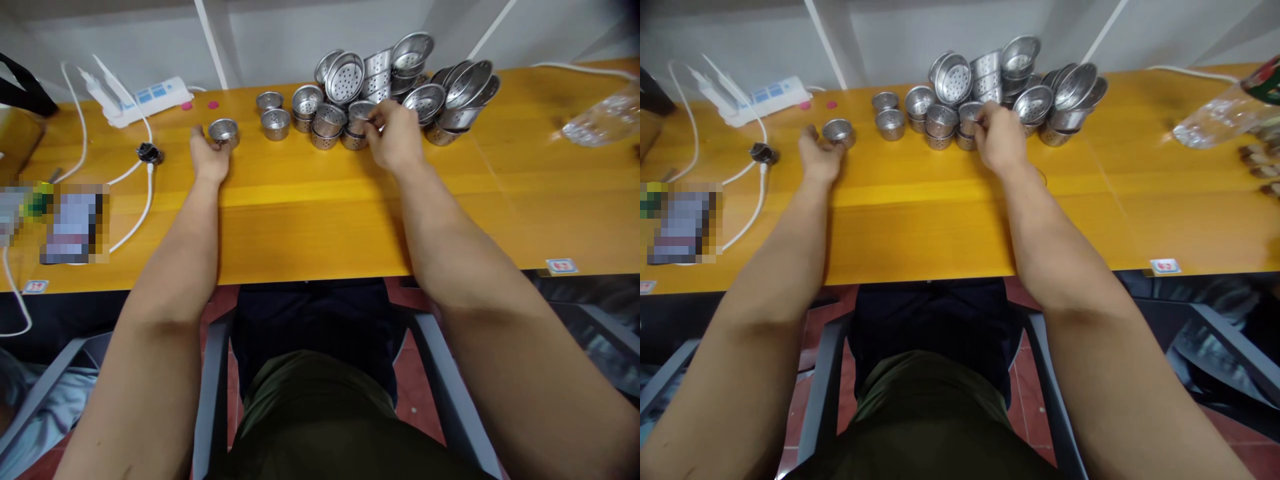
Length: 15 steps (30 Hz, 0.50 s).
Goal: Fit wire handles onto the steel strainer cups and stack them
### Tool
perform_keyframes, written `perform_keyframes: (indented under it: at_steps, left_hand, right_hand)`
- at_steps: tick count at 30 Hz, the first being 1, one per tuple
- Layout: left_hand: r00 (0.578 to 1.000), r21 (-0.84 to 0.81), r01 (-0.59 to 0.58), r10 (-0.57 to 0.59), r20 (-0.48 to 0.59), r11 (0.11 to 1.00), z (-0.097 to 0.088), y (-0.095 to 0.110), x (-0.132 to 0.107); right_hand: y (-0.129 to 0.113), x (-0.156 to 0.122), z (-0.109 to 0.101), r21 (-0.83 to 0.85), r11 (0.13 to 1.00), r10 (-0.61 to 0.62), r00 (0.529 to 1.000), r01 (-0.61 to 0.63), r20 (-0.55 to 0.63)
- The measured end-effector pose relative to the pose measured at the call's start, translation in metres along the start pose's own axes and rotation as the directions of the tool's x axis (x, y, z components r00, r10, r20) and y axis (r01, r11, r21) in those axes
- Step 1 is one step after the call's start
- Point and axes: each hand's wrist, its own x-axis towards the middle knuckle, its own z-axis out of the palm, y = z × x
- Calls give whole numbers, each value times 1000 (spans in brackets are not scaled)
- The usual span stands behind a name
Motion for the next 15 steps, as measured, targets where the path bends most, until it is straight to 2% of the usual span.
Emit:
perform_keyframes:
  at_steps: [1,2,3,5,6,8,10,11,13,15]
  left_hand:
    - [979,-15,135,-136,-153,991,0,9,-1]
    - [935,-25,222,-220,-278,975,0,19,-2]
    - [900,-8,233,-219,-376,972,-1,32,-4]
    - [912,57,87,-56,-407,995,-2,58,-6]
    - [929,62,-25,46,-367,998,-1,72,-8]
    - [958,-32,-213,202,-201,977,8,100,-14]
    - [967,-170,-249,255,12,953,24,126,-23]
    - [956,-213,-259,281,80,942,33,137,-28]
    - [931,-250,-288,331,154,924,48,155,-38]
    - [923,-250,-299,345,167,921,56,165,-44]
  right_hand:
    - [-1,-1,-1,10,1000,-19,1000,19,-23]
    - [-2,-1,-3,24,999,-39,998,40,-44]
    - [-3,-2,-5,44,997,-65,996,67,-62]
    - [-5,-5,-8,108,984,-130,987,140,-91]
    - [-7,-6,-9,152,972,-167,983,177,-82]
    - [-15,-12,-8,253,937,-242,970,240,-24]
    - [-29,-19,-4,334,902,-304,952,272,47]
    - [-37,-23,-1,358,892,-323,943,277,75]
    - [-51,-31,7,406,868,-368,919,285,142]
    - [-62,-39,16,464,835,-420,887,296,190]
